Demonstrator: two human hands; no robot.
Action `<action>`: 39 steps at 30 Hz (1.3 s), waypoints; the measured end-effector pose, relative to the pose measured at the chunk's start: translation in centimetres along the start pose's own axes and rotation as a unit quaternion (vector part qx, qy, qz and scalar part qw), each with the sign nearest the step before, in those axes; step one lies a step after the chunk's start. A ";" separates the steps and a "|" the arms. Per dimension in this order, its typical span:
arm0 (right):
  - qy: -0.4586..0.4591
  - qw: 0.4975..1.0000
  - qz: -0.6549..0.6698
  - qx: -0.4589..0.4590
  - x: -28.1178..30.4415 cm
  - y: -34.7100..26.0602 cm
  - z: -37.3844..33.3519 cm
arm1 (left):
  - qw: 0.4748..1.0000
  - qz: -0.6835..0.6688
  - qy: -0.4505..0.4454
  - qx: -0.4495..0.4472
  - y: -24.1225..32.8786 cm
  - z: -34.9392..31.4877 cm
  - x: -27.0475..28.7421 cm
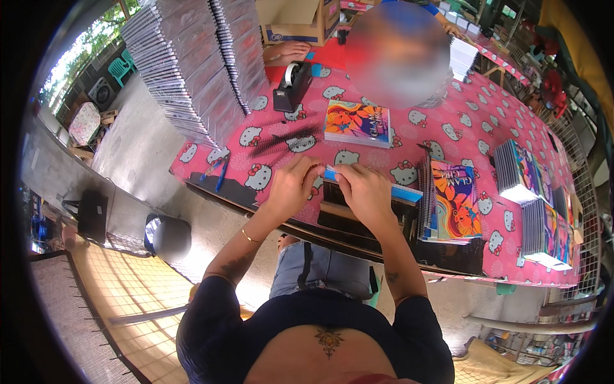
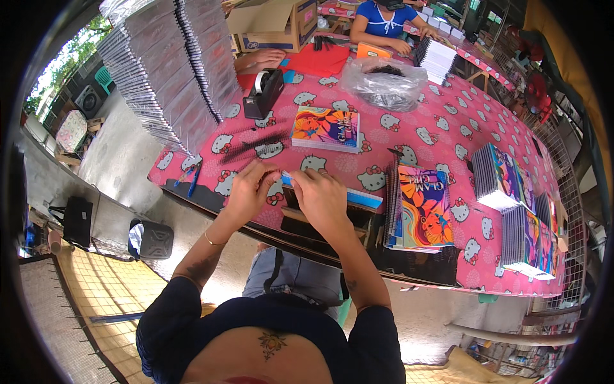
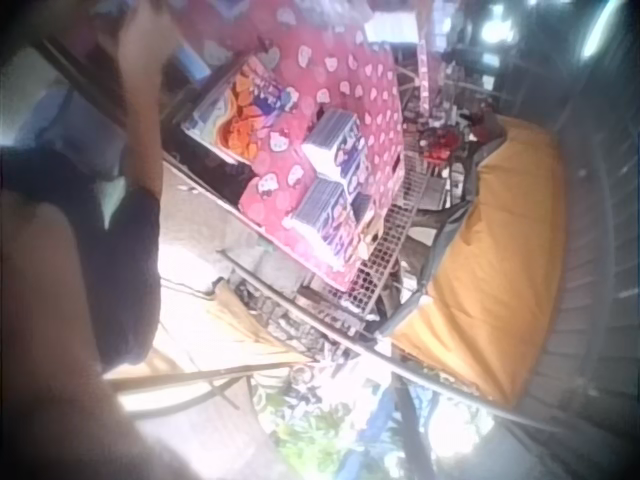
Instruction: The person applies blue adhesive strips to the spines of spiral notebooks by hand, pressing them firmly and then stacking the finished notebooks on the table.
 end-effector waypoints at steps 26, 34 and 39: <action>-0.037 0.997 0.062 0.018 1.0 0.9 0.0 | 0.980 -0.029 -0.189 -0.048 -0.5 2.6 0.8; -0.081 0.996 0.028 -0.023 1.7 1.4 0.0 | 0.984 -0.020 -0.165 -0.071 -0.2 3.2 0.4; -0.068 0.997 0.012 -0.032 1.8 1.8 0.2 | 0.969 0.068 -0.130 -0.197 -0.7 3.9 -0.6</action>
Point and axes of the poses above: each hand's wrist, its own z-axis towards the middle knuckle, its own x-axis out of the back of the hand, y = z × x, the point moved 2 cm from there along z, towards the middle knuckle, and after that the axes turned 8 degrees about -z, right-handed, at the moved point
